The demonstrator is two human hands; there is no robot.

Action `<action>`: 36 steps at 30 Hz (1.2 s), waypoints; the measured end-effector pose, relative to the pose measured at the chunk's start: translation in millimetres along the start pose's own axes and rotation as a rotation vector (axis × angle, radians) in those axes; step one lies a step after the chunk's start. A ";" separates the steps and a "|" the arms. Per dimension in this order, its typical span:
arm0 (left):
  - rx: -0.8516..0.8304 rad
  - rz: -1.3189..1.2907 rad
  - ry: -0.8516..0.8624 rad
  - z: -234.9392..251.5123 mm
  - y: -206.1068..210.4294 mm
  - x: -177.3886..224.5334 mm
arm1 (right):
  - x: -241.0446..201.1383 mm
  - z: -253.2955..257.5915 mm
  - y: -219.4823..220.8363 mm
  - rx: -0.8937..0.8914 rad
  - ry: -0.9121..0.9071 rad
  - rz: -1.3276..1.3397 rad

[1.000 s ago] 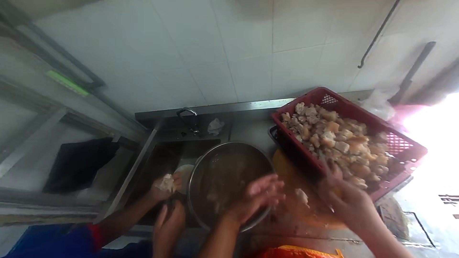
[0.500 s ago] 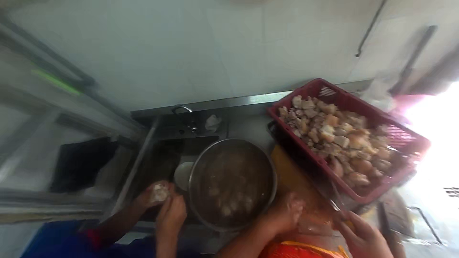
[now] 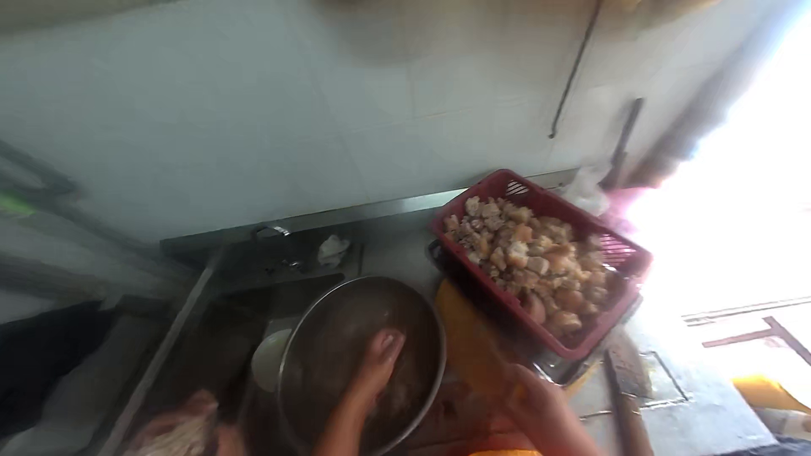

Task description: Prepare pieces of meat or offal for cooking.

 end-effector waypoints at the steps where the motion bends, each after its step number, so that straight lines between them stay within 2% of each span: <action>1: -0.064 -0.164 0.010 -13.7 14.1 20.9 | -12.2 10.1 8.4 -0.013 -0.049 0.003; 3: -0.277 -0.452 0.054 -45.3 55.1 60.9 | -34.7 29.3 24.7 -0.032 -0.119 -0.015; 5: -0.516 -0.633 0.099 -76.9 89.9 94.7 | -48.9 44.3 31.2 -0.042 -0.130 -0.028; 8: -0.683 -0.669 0.181 -92.0 92.7 121.2 | -64.0 51.8 -3.8 0.074 -0.165 -0.037; 9: -0.670 -0.637 0.205 -87.3 82.1 123.6 | -66.1 52.0 -26.7 0.144 -0.182 -0.082; 11: -0.508 -0.446 0.205 -66.1 47.4 100.7 | -61.9 52.6 -75.2 0.277 -0.122 -0.270; 13: -0.309 -0.011 0.152 -34.8 14.0 50.0 | -45.8 56.7 -117.3 0.314 0.032 -0.438; 16: -0.330 0.572 0.037 -10.5 17.5 -23.8 | -19.9 52.1 -150.5 0.340 0.144 -0.531; 19: -0.309 0.799 -0.005 -10.7 40.0 -41.1 | -13.7 39.5 -134.4 0.307 0.121 -0.484; 24: -0.121 0.808 -0.089 2.2 41.2 -37.8 | -18.1 16.7 -64.1 0.200 -0.029 -0.260; 26: -0.099 0.697 -0.107 13.5 34.3 -51.3 | -17.3 11.0 -45.3 0.165 -0.071 -0.186; 27: -0.077 0.540 -0.105 18.3 26.9 -56.9 | -15.7 7.7 -39.7 0.152 -0.072 -0.169; 30: 0.097 -0.315 -0.125 14.3 -4.7 -64.5 | -8.7 -3.2 -29.3 0.082 -0.028 -0.155; 31: 0.118 -0.615 -0.130 5.8 -10.7 -58.9 | -6.3 -6.7 -25.3 0.051 -0.013 -0.154; 33: 0.080 -1.031 -0.079 -12.8 -17.4 -37.4 | -2.0 -11.6 -14.5 -0.020 0.012 -0.159; 36: 0.000 -1.296 0.017 -40.6 -20.9 -2.9 | -7.8 -10.7 6.6 -0.106 0.024 -0.127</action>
Point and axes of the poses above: each hand's wrist, its own z-axis towards the middle knuckle, its own y-axis out of the palm, x = y × z, the point moved 10 cm from there along z, towards the middle knuckle, and after that the axes turned 2 degrees about -x, right-handed, at the moved point
